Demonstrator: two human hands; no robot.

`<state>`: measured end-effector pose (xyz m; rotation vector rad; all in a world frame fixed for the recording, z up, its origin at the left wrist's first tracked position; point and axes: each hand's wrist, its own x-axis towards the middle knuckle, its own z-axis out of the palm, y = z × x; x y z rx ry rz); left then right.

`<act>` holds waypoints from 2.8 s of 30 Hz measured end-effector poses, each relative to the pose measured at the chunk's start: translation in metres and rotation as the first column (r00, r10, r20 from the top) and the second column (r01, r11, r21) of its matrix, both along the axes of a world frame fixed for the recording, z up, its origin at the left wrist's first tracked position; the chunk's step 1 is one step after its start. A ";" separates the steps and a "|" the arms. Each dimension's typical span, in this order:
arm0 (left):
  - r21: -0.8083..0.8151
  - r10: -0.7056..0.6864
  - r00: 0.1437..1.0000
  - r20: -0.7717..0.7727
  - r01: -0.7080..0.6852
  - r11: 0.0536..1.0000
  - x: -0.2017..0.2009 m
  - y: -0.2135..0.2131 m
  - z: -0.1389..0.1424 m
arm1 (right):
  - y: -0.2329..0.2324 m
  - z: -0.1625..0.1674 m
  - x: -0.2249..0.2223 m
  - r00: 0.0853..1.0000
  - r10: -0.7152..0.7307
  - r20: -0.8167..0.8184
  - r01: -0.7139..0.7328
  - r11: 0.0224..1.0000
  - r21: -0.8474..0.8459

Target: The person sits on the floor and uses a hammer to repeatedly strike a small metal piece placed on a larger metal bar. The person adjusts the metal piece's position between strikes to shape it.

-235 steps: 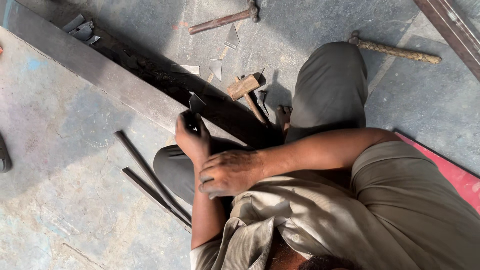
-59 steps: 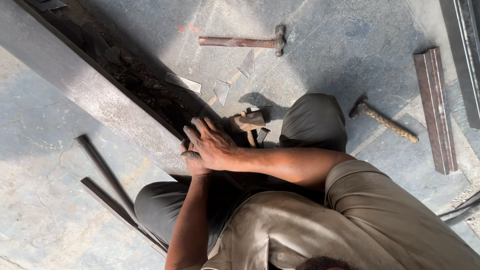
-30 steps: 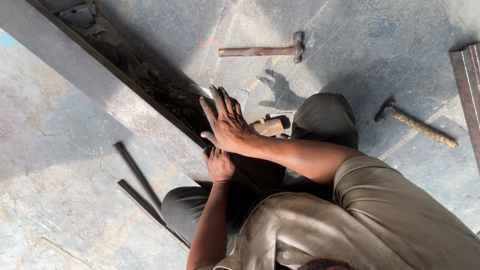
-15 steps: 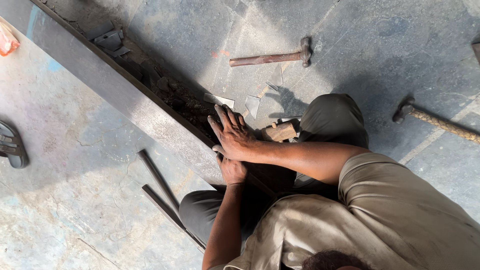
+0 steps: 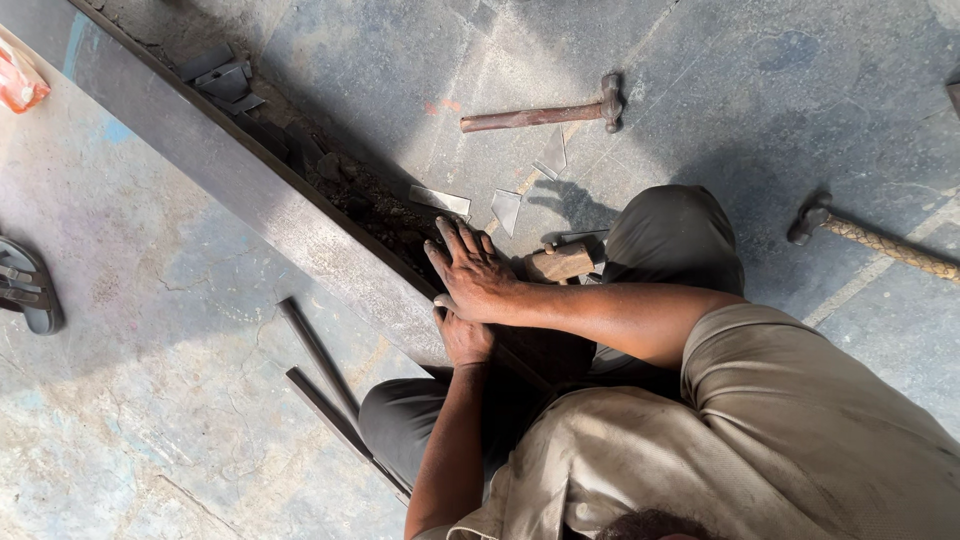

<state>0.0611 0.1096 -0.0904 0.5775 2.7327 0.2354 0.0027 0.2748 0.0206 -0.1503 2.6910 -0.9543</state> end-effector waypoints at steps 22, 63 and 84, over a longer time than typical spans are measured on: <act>-0.052 0.007 0.999 0.046 -0.004 0.999 -0.002 0.002 0.006 | -0.004 -0.002 -0.003 0.997 0.037 0.062 -0.036 0.999 -0.023; -0.057 -0.013 0.999 0.034 0.015 0.998 -0.005 0.001 0.005 | -0.003 0.004 -0.002 0.997 0.046 0.059 -0.045 0.999 -0.013; -0.049 0.019 0.999 0.029 -0.018 0.999 -0.003 0.000 0.002 | 0.000 0.004 0.003 0.998 0.041 0.046 -0.040 0.999 -0.005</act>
